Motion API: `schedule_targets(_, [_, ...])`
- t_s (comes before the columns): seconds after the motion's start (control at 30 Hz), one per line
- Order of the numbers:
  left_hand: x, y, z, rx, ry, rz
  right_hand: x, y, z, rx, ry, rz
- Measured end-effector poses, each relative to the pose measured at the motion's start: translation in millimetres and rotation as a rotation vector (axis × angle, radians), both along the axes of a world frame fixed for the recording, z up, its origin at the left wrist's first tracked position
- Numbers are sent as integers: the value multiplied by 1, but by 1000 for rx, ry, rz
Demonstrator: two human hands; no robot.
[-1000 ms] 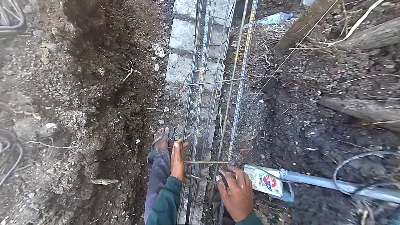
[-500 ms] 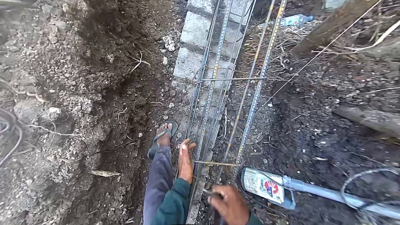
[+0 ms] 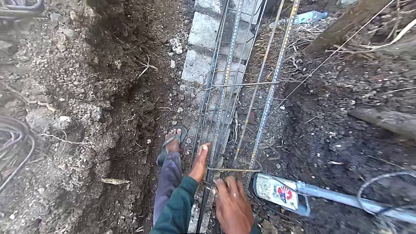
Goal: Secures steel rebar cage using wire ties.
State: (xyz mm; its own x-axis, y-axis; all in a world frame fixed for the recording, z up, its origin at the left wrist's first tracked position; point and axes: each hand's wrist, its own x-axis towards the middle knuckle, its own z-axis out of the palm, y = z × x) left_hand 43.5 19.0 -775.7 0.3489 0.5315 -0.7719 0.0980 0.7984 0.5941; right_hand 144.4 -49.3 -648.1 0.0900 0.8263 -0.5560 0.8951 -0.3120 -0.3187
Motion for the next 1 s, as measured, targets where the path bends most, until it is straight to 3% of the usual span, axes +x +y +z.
schedule_targets(0.1, [1,1,-6,2,41,26,15,-3,-15,-49,115,-112])
schedule_targets(0.23, [5,-12,-14,12,144,200,17,-47,-79,403,-84,12])
schedule_targets(0.37, [10,-12,-16,-2,215,316,-3,-30,-110,605,-327,-14])
schedule_targets(0.47, [2,-4,-15,12,186,292,-9,-19,-107,552,-306,1])
schedule_targets(0.63, [-10,12,-18,24,154,186,20,-12,-78,453,-17,-49])
schedule_targets(0.73, [-17,20,-20,-25,142,141,49,-9,-54,482,84,-262])
schedule_targets(0.87, [-25,24,-27,-96,151,122,114,11,-33,407,36,-710])
schedule_targets(0.93, [-29,27,-30,-119,128,62,149,24,-46,274,22,-931])
schedule_targets(1.0, [-30,33,-28,-187,98,24,174,27,-73,71,150,-1121])
